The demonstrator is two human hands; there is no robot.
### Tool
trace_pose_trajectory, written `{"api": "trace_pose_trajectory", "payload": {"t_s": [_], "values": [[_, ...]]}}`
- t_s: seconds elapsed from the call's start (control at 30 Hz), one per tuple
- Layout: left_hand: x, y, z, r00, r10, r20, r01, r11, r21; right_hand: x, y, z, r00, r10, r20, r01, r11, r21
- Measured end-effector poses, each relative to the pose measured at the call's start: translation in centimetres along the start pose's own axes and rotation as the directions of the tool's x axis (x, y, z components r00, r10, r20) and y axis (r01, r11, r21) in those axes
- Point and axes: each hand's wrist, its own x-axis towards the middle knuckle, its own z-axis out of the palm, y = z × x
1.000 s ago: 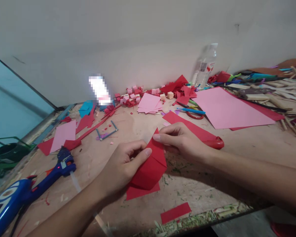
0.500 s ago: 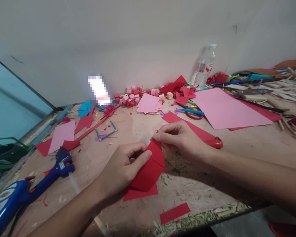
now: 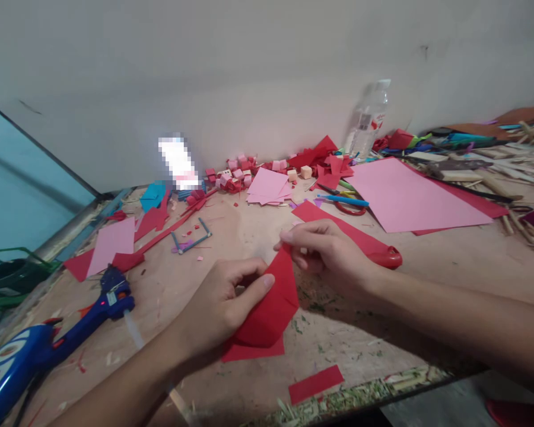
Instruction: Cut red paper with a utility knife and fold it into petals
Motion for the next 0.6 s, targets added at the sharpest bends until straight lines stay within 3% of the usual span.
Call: {"api": "trace_pose_trajectory", "payload": {"t_s": [0.13,0.33,0.6], "values": [[-0.1,-0.1,0.3,0.998,-0.026,-0.06,0.024,0.999,-0.034,0.7,0.0,-1.0,0.996,-0.025,-0.091,0.027,0.999,0.019],[0.2,-1.1,0.3,0.983,-0.07,-0.167,0.042,0.986,-0.164,-0.2,0.2,-0.5,0.979,-0.023,0.202,0.064,0.978,-0.198],[0.3,-0.7,0.8,0.975,-0.023,-0.223,-0.02,0.982,-0.189,-0.5,0.1,-0.3,0.97,-0.09,0.226,0.166,0.923,-0.346]]}}
